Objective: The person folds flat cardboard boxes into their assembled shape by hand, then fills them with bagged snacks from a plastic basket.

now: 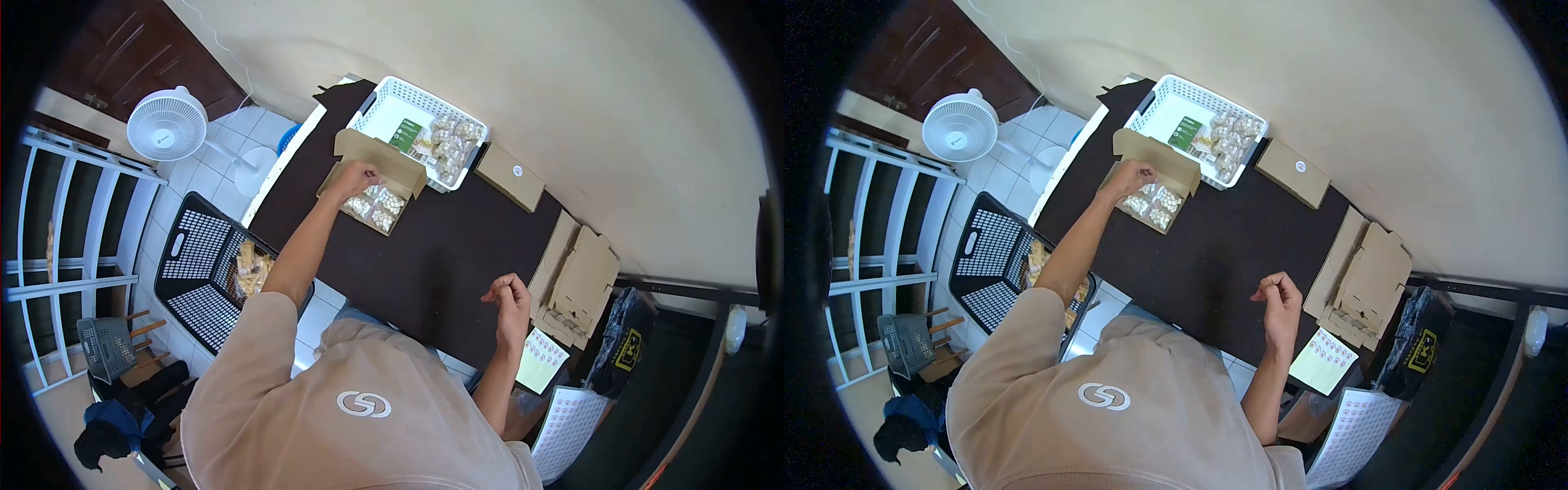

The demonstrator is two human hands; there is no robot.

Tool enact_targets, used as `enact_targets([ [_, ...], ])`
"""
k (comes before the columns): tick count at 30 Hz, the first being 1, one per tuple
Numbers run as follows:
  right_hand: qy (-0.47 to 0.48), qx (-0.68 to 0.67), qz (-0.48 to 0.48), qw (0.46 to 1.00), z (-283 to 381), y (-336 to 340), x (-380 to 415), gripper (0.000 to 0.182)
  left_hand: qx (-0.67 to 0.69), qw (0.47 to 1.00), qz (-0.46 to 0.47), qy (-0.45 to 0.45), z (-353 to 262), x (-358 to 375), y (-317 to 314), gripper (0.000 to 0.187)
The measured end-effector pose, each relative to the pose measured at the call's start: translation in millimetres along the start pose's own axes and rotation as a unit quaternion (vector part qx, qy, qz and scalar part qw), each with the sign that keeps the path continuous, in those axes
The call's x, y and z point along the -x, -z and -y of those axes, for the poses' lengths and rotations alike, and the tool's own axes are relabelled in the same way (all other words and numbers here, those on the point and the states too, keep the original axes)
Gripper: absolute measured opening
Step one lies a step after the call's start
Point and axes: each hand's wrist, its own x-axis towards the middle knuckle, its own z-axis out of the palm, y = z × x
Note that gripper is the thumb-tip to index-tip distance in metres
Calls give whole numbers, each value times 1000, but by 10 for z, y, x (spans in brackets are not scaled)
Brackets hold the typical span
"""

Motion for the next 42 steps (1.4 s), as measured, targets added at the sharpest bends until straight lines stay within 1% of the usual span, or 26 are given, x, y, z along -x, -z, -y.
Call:
enact_targets([
  [2,-13,3,-1,1000,12,-72,-69,13,16,1000,11,1,80,-55,-53,15],
  [5,-26,14,8,1000,34,-183,-253,12,-22,999,25,2,218,-94,-149,10],
  [7,-29,26,15,999,34,-248,-456,14,-106,992,-26,-58,241,-59,-206,10],
  [9,-41,77,29,996,10,-326,-760,18,-105,993,-35,-46,210,-11,-230,12],
  [11,-33,75,24,996,-3,-459,-1126,19,-105,993,-46,-35,126,55,-222,14],
  [13,-33,95,18,995,1,-582,-1539,19,-154,982,-104,-31,3,148,-192,22],
  [14,-37,120,2,992,27,-648,-1746,19,-152,982,-107,-30,-58,203,-169,22],
  [16,-30,168,-39,985,57,-777,-2193,21,-177,954,-222,-93,-163,316,-101,18],
  [17,-22,192,-64,979,35,-821,-2424,22,-177,954,-223,-93,-180,376,-59,18],
  [18,-21,191,-64,979,-65,-825,-2710,22,-110,964,-227,-90,-185,431,-8,15],
  [19,10,287,-119,950,-205,-812,-3017,24,-43,968,-231,-87,-203,490,36,14],
  [20,41,378,-172,908,-272,-834,-3206,27,-3,962,-255,-99,-234,582,53,21],
  [21,44,376,-172,909,-253,-893,-3283,27,-5,961,-258,-101,-250,707,69,21],
  [23,18,465,-209,860,-184,-1017,-3414,31,22,961,-270,-59,-287,974,108,30],
  [24,23,461,-208,862,-171,-1065,-3458,31,40,953,-293,-63,-359,1098,109,33],
  [26,-20,478,-202,855,-190,-1133,-3526,33,55,945,-318,-54,-403,1344,87,39],
  [28,-21,469,-228,853,-218,-1196,-3595,32,47,943,-327,-47,-412,1532,64,42],
  [30,-24,460,-255,850,-229,-1225,-3625,32,87,938,-336,13,-451,1692,48,43],
  [32,49,460,-252,850,-219,-1194,-3622,27,95,933,-347,20,-477,1743,54,44],
  [33,50,456,-255,851,-158,-1179,-3568,27,106,928,-356,30,-520,1734,70,45],
  [35,110,334,-141,925,-24,-1098,-3451,20,122,924,-361,22,-594,1650,114,44],
  [36,111,332,-146,925,94,-1084,-3301,20,139,920,-366,21,-663,1606,144,44],
  [38,139,175,-77,972,396,-1115,-2878,15,149,921,-359,-2,-851,1471,214,43],
  [39,140,173,-83,971,465,-1076,-2726,15,161,921,-355,-22,-985,1389,254,42],
  [41,177,84,2,981,552,-957,-2409,12,160,929,-330,-49,-1345,1250,314,39],
  [42,170,65,31,983,620,-916,-2203,11,181,929,-309,-92,-1492,1161,298,36],
])
